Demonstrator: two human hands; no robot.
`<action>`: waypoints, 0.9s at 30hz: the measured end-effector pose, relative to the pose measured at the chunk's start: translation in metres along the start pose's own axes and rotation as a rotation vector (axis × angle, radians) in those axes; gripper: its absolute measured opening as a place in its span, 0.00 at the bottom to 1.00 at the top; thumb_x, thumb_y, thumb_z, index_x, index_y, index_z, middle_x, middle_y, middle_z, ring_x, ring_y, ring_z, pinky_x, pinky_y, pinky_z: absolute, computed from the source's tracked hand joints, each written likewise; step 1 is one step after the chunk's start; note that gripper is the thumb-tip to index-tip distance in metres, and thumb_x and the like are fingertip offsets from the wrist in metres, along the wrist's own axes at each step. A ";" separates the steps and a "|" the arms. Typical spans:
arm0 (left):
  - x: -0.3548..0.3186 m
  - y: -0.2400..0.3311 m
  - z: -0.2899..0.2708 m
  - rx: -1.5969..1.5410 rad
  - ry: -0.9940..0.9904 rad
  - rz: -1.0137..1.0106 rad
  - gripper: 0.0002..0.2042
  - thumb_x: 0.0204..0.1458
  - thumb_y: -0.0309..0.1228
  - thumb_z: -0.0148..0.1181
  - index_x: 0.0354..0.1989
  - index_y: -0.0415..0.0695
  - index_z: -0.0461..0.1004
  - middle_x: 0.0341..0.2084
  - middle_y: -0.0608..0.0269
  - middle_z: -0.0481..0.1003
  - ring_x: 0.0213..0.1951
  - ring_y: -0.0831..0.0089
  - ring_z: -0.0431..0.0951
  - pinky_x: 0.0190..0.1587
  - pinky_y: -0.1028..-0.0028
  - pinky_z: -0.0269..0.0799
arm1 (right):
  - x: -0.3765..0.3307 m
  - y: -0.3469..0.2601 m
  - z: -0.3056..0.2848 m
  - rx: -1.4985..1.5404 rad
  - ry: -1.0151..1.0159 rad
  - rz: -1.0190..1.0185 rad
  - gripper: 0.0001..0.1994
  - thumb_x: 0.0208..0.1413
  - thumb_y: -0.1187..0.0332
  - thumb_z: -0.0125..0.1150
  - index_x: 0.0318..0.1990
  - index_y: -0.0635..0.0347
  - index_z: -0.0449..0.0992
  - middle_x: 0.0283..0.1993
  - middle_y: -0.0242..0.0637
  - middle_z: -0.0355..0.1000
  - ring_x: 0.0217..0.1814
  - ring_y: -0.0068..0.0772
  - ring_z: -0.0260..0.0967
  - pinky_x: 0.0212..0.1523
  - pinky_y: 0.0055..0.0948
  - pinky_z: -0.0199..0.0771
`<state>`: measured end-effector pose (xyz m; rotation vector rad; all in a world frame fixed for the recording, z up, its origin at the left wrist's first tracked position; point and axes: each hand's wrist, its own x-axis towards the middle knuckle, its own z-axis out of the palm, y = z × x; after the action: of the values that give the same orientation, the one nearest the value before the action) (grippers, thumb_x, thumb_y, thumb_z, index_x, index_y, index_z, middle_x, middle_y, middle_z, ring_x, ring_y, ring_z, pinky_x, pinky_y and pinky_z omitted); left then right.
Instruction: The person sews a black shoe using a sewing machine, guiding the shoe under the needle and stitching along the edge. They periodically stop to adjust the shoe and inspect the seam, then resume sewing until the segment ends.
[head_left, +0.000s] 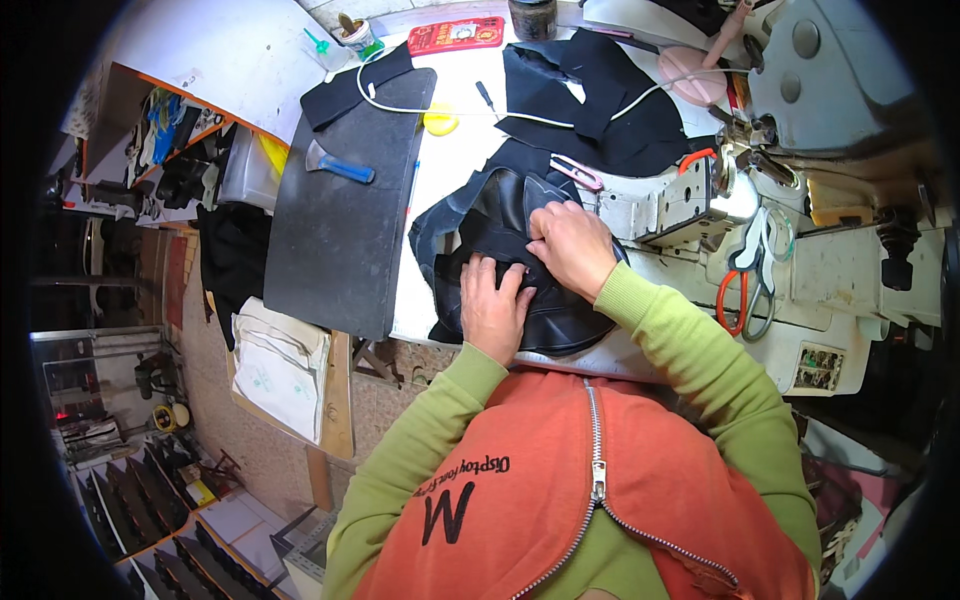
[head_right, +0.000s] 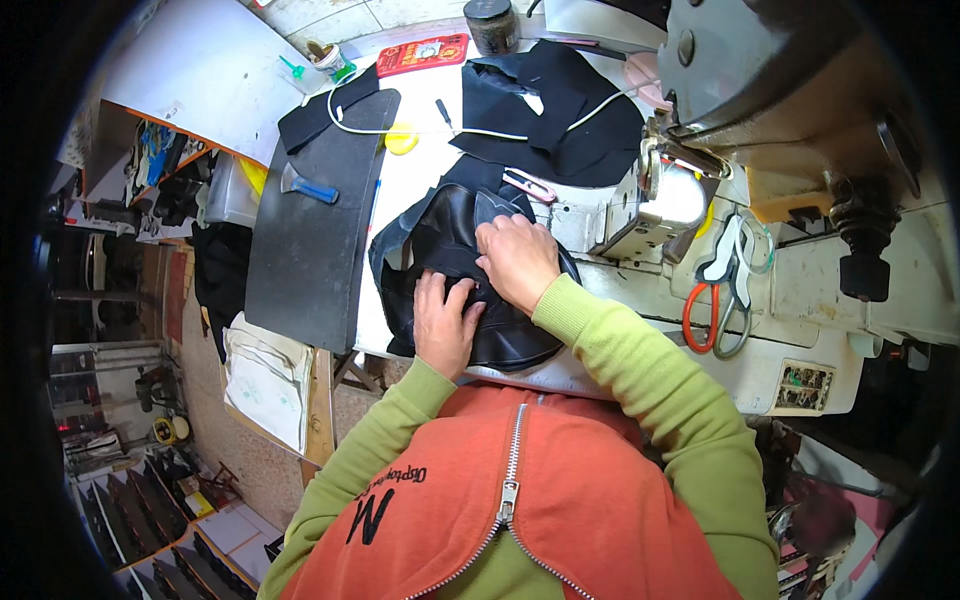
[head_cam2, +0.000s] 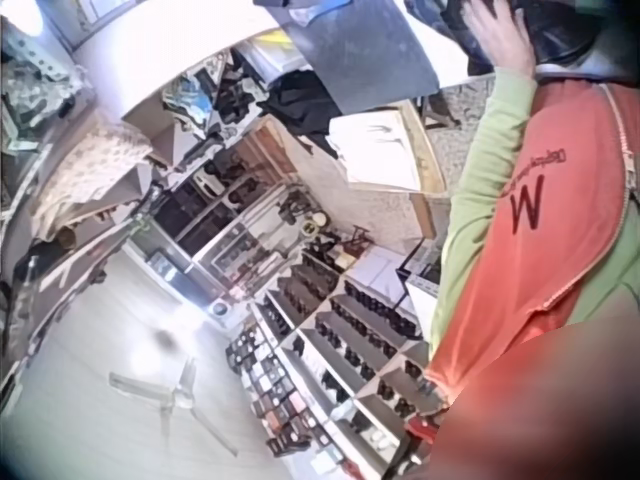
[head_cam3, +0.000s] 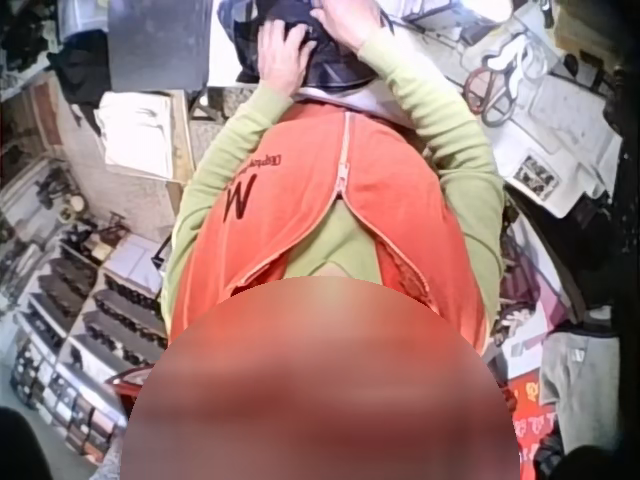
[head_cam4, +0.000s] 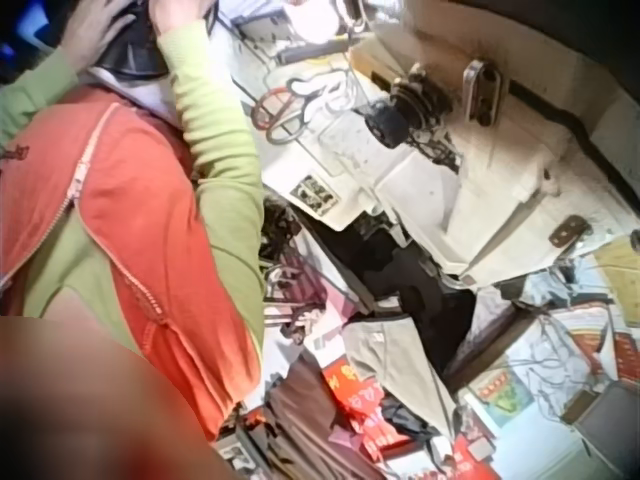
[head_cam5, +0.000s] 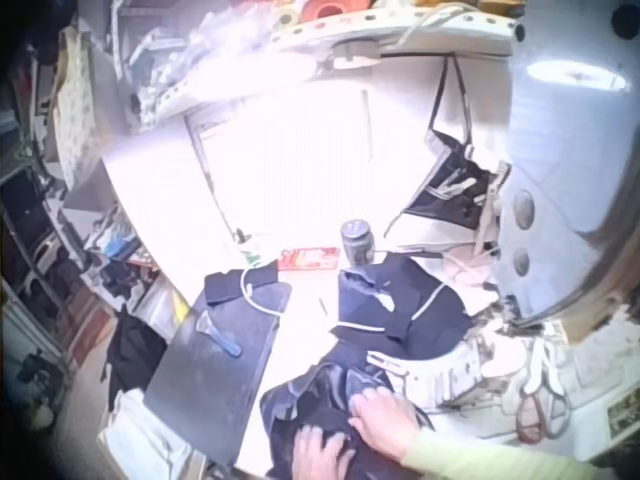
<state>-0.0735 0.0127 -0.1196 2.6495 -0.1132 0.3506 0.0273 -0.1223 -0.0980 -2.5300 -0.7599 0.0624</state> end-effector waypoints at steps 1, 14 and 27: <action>-0.001 -0.002 0.002 0.015 0.001 0.017 0.16 0.47 0.30 0.63 0.45 0.42 0.71 0.47 0.44 0.64 0.55 0.44 0.62 0.58 0.49 0.57 | 0.001 0.000 0.001 -0.008 -0.028 0.010 0.08 0.47 0.65 0.64 0.32 0.54 0.73 0.33 0.35 0.70 0.43 0.39 0.69 0.41 0.39 0.68; -0.004 -0.002 0.005 -0.045 0.079 -0.011 0.29 0.43 0.27 0.67 0.58 0.47 0.66 0.51 0.45 0.59 0.54 0.48 0.62 0.57 0.57 0.60 | -0.001 0.002 0.009 0.047 0.099 0.046 0.06 0.49 0.67 0.62 0.30 0.56 0.71 0.32 0.36 0.69 0.41 0.41 0.68 0.41 0.39 0.67; 0.005 -0.002 -0.009 0.000 -0.087 -0.089 0.26 0.42 0.27 0.67 0.54 0.46 0.70 0.48 0.46 0.62 0.51 0.51 0.61 0.54 0.60 0.60 | -0.013 -0.007 0.010 0.138 0.296 -0.449 0.14 0.46 0.71 0.56 0.43 0.62 0.73 0.51 0.43 0.69 0.54 0.45 0.66 0.54 0.37 0.67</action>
<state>-0.0707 0.0186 -0.1115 2.6595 -0.0229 0.2057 0.0111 -0.1195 -0.1042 -2.1197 -1.1308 -0.3869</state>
